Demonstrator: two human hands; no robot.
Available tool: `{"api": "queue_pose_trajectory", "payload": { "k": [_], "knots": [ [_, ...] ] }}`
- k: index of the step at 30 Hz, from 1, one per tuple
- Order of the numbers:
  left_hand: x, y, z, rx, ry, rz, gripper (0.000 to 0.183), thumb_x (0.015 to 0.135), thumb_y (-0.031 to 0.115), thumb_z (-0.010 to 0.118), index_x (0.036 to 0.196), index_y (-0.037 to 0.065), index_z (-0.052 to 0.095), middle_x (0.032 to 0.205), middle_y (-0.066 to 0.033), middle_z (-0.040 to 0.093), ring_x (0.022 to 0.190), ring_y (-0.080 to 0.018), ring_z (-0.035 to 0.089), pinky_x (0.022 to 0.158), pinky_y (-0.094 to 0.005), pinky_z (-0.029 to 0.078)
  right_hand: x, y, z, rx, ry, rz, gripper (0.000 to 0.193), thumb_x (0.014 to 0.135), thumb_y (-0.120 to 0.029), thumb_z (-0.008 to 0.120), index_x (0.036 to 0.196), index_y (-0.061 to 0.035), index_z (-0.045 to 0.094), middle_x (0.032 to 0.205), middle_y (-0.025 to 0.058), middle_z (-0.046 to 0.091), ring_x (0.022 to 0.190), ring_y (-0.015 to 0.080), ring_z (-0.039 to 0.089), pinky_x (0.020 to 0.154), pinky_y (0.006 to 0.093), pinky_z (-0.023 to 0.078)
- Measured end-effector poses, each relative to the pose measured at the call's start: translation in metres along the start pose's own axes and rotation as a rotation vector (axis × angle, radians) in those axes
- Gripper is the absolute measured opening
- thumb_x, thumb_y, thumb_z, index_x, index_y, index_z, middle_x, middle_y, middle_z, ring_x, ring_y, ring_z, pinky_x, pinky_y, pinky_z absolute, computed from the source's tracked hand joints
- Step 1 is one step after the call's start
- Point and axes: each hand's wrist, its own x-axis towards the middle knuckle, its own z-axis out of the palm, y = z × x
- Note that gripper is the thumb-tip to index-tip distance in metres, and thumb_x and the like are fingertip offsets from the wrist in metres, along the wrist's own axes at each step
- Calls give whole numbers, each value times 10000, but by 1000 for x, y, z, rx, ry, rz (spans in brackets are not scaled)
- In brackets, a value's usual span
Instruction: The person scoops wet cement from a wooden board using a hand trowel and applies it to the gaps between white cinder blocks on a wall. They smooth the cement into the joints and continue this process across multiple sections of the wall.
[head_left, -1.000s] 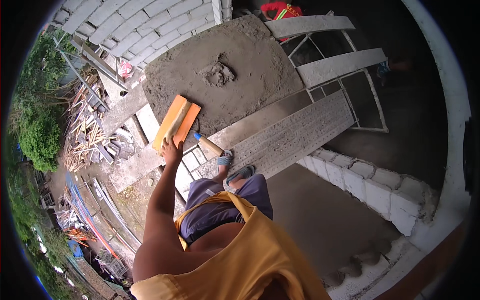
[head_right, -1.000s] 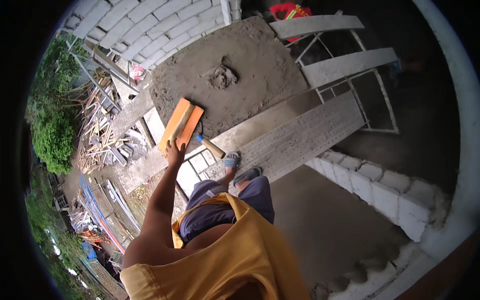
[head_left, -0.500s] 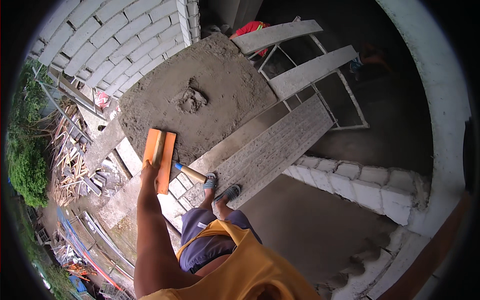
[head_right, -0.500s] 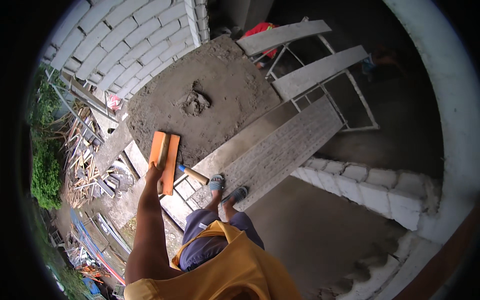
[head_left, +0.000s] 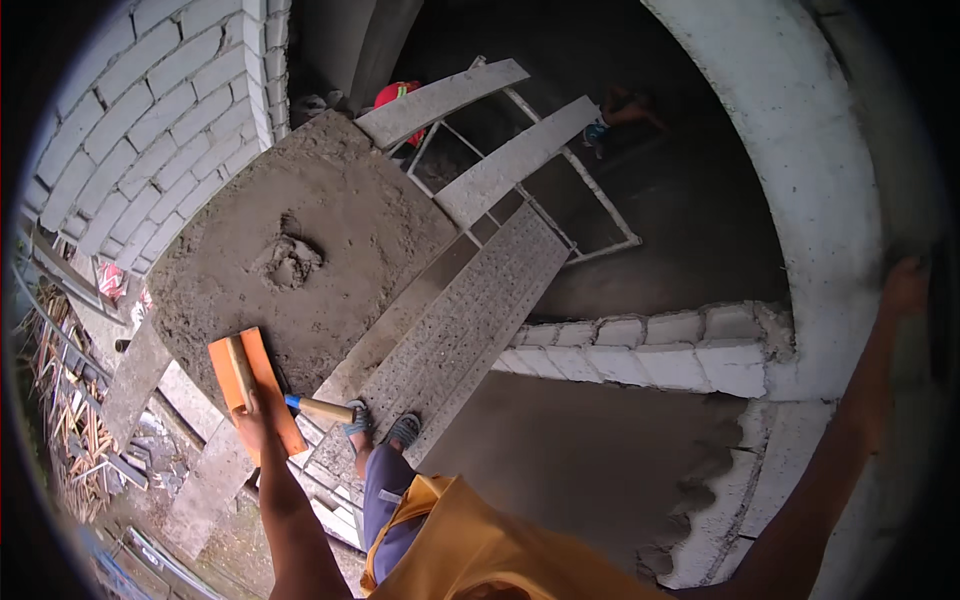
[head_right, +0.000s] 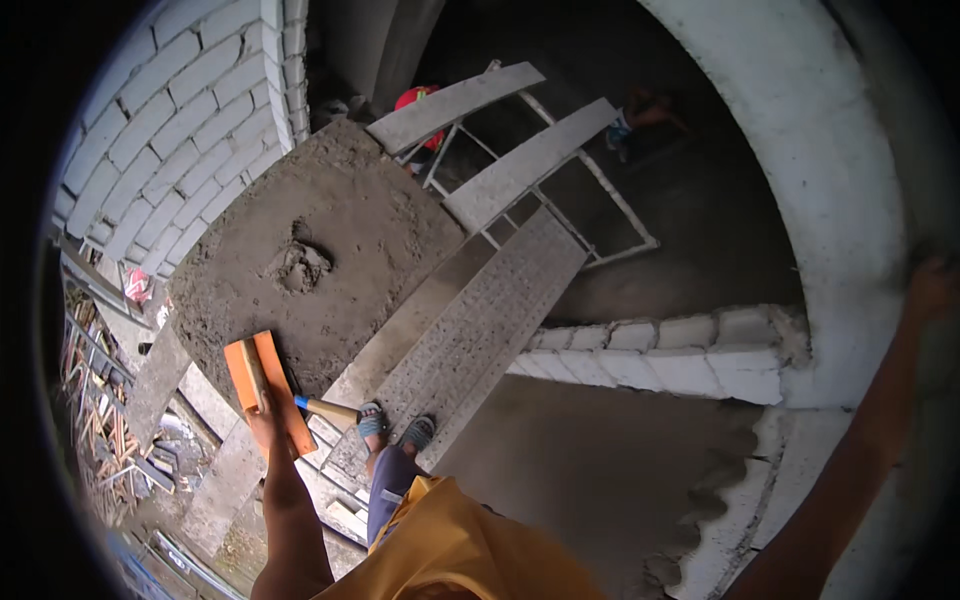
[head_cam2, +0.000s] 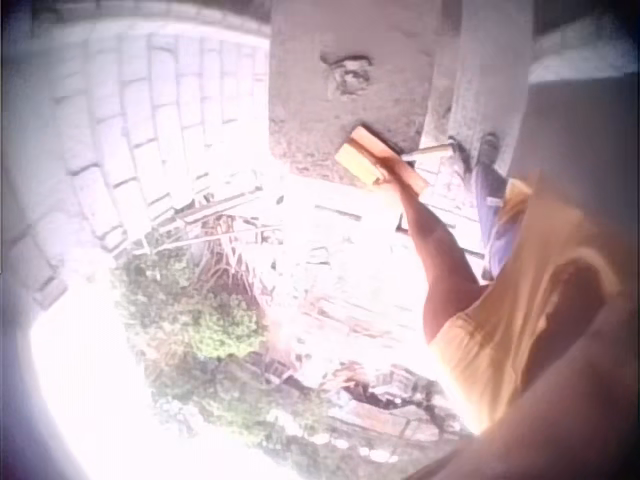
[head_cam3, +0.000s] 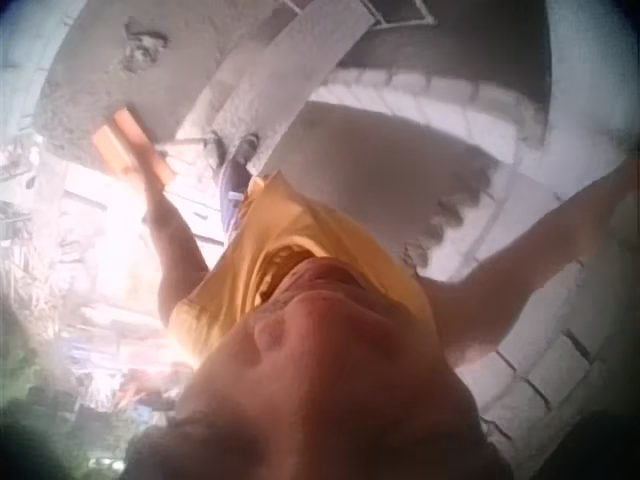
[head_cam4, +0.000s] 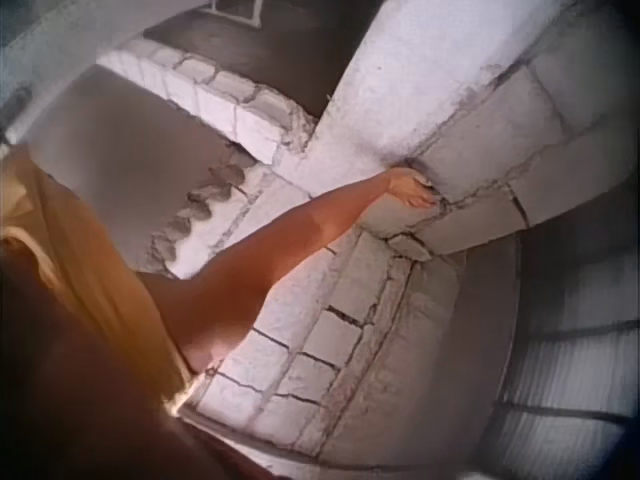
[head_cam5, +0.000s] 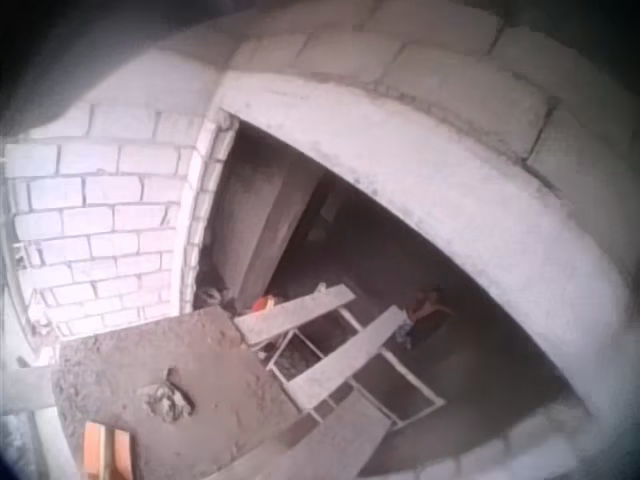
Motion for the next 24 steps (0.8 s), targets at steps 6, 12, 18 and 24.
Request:
{"api": "queue_pose_trajectory", "payload": {
  "k": [6,12,18,24],
  "knots": [
    [-20,24,-29,139,-40,-31,718,936,747,410,1147,91,609,1095,-251,707,1012,-480,662,844,-579,513,32,-186,-75,350,-43,-57,596,1038,-453,432,1468,-45,499,1515,242,467,1410,432,412,1159,593,272],
    [6,-6,13,179,135,37,610,948,715,471,975,121,602,829,-194,732,729,-415,705,604,-534,547,8,-293,-78,444,-44,-199,547,1018,-428,450,1502,-174,473,1570,142,434,1456,319,374,1193,551,225],
    [17,-27,21,113,200,54,633,919,711,525,907,83,602,748,-192,717,636,-412,692,572,-525,553,17,-305,-77,458,60,-217,549,1017,-436,432,1511,-198,455,1581,137,425,1455,332,388,1172,587,249],
    [3,5,-16,180,155,-26,647,922,734,476,989,105,610,840,-220,732,766,-427,713,665,-560,552,-10,-356,-204,671,-292,-96,374,1020,-436,560,1107,-93,678,1147,139,672,1028,290,629,870,447,472]
  ]
}}
